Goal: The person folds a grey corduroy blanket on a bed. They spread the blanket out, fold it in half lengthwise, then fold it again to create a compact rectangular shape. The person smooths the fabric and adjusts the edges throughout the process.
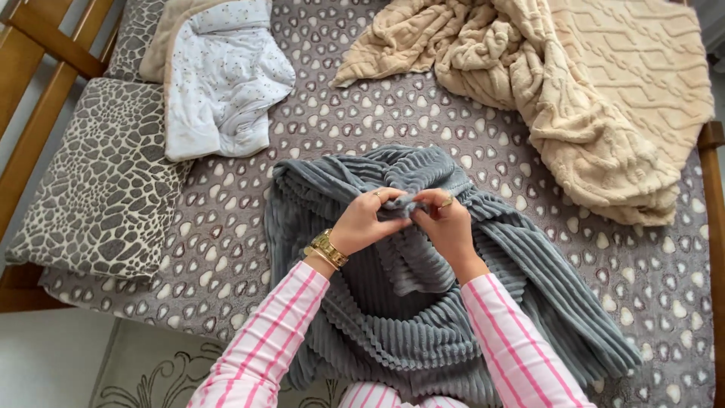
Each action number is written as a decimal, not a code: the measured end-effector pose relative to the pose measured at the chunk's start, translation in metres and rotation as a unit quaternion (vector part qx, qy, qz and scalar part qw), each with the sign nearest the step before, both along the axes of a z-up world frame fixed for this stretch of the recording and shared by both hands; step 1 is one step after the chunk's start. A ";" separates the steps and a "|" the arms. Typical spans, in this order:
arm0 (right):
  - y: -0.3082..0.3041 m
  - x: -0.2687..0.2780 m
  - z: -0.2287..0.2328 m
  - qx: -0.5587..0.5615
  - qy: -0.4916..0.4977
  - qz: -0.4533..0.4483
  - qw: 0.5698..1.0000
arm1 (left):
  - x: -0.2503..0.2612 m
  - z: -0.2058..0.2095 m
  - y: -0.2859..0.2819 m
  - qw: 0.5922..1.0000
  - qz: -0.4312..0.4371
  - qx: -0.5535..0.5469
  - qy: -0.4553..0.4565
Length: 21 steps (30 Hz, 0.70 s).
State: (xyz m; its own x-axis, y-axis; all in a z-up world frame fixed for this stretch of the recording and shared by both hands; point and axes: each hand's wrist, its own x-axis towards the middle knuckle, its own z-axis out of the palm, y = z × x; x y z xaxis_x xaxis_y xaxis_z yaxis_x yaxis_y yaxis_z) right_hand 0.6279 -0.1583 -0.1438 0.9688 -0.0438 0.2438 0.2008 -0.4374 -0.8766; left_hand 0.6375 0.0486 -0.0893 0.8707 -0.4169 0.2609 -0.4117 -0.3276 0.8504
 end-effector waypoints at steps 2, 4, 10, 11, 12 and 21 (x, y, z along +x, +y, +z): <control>0.002 0.005 0.004 -0.013 0.017 0.008 1.000 | 0.007 -0.020 0.005 0.996 0.041 0.068 -0.037; 0.002 0.004 0.003 -0.027 0.042 0.013 0.999 | 0.005 -0.031 0.006 0.986 0.079 0.135 -0.065; 0.000 0.000 0.030 -0.069 0.039 0.141 0.987 | -0.017 0.014 0.019 0.988 0.075 0.017 -0.131; 0.000 0.002 0.021 -0.085 0.020 0.121 0.989 | -0.020 0.027 0.022 0.987 0.077 -0.002 -0.139; 0.000 0.003 0.013 -0.100 0.001 0.102 0.990 | -0.024 0.041 0.025 0.986 0.079 -0.021 -0.148; 0.023 0.013 0.031 -0.134 0.073 0.174 0.973 | -0.039 0.150 0.087 0.964 0.186 -0.135 -0.136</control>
